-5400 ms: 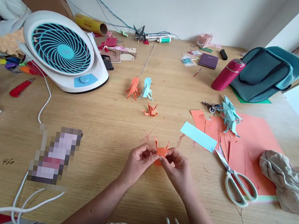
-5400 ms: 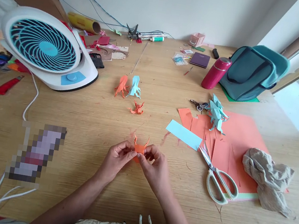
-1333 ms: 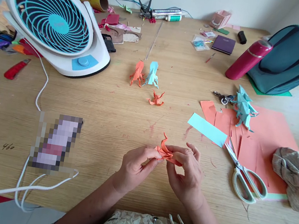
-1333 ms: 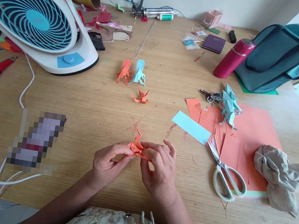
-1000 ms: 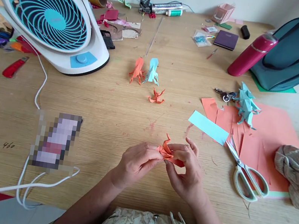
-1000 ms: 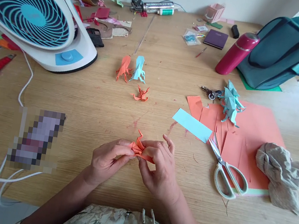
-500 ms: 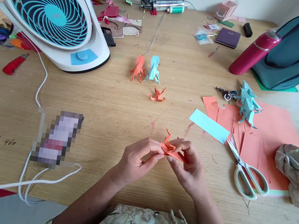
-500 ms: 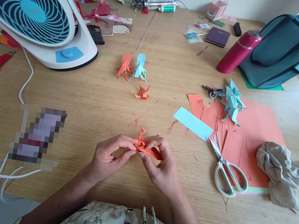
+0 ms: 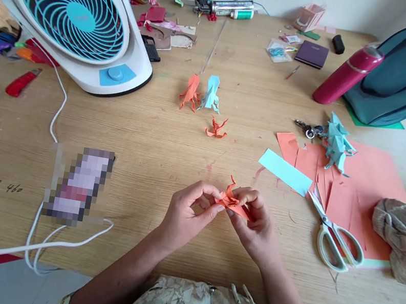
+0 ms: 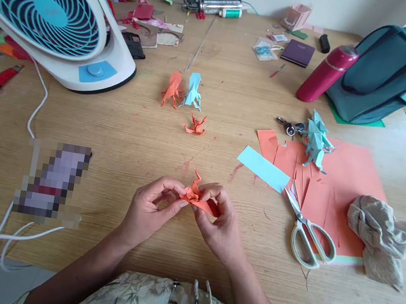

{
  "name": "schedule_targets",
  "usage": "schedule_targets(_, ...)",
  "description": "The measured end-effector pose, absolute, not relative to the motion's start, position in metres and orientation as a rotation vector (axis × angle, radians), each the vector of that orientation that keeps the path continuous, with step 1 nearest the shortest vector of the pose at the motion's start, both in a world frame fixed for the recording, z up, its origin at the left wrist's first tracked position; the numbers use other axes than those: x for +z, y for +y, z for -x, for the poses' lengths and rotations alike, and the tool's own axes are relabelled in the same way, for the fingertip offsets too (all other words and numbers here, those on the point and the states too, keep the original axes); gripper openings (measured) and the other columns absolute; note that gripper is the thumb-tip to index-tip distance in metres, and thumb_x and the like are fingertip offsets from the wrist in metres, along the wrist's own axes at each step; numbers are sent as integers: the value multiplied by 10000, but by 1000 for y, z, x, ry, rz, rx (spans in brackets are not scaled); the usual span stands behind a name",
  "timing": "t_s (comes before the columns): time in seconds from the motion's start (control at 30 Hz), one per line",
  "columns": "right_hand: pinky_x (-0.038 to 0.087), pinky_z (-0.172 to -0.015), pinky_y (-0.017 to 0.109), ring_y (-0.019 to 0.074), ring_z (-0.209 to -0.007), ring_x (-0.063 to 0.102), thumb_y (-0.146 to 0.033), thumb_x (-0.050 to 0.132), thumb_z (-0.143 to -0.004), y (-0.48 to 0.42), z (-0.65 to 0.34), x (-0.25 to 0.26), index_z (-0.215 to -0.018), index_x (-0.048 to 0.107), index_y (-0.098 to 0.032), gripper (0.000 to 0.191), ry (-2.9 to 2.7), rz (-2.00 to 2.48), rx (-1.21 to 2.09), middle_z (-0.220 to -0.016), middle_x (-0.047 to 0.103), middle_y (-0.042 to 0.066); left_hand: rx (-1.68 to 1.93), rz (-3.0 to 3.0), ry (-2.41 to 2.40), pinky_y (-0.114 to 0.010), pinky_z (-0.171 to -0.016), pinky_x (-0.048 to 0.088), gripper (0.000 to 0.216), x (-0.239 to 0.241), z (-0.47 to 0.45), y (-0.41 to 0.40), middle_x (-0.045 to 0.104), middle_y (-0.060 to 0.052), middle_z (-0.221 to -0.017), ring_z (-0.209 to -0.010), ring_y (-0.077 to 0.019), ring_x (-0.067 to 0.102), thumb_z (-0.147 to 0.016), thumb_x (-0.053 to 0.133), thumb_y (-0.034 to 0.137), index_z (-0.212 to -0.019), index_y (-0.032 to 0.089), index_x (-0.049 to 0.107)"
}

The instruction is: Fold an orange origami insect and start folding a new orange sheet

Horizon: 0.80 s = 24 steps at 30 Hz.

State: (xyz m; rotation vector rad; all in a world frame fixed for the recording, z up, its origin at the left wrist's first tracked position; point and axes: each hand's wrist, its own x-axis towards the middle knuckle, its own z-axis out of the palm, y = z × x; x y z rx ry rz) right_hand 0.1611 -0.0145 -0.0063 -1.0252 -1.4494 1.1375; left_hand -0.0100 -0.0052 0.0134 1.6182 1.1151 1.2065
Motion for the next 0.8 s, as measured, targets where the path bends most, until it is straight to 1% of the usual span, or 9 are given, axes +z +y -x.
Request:
schedule_targets(0.1,537,-796,323,186,-922,598,-187,618,-918,-14,-161,-8,-927,506,-247,127,-1465,1020,1109,-982,589,50,1205,-1534,1115,-174,-614,536,128,14,9,-6,709,-17,-878,-726,-101,664,-854,690,123,-932,195,619)
schedule_targets(0.27,522,-785,325,187,-919,580,-184,614,-920,-14,-160,-9,-912,498,-247,132,-1477,1004,1087,-981,581,50,1204,-1409,1134,-183,-643,529,230,12,8,-8,713,-23,-903,-776,-115,677,-821,740,158,-993,203,593)
schedule_targets(0.4,517,-789,321,186,-922,578,-185,617,-916,-14,-160,-9,-911,497,-250,137,-1484,1002,1096,-984,577,44,1142,-1332,1127,-205,-649,523,242,15,9,-7,711,-21,-859,-751,-124,667,-815,739,177,-1006,206,594)
schedule_targets(0.6,486,-809,320,184,-938,564,-136,607,-914,-14,-160,-9,-925,509,-246,148,-1462,959,1153,-1007,578,45,1099,-1257,1126,-218,-637,506,236,18,9,-6,692,-13,-813,-730,-130,645,-808,726,201,-998,201,585)
schedule_targets(0.8,470,-825,312,181,-946,553,-159,610,-920,-15,-159,-10,-928,507,-255,142,-1414,966,1230,-1005,565,35,1037,-1205,1124,-217,-640,494,227,18,9,-6,662,-4,-797,-731,-129,620,-821,700,224,-1003,199,567)
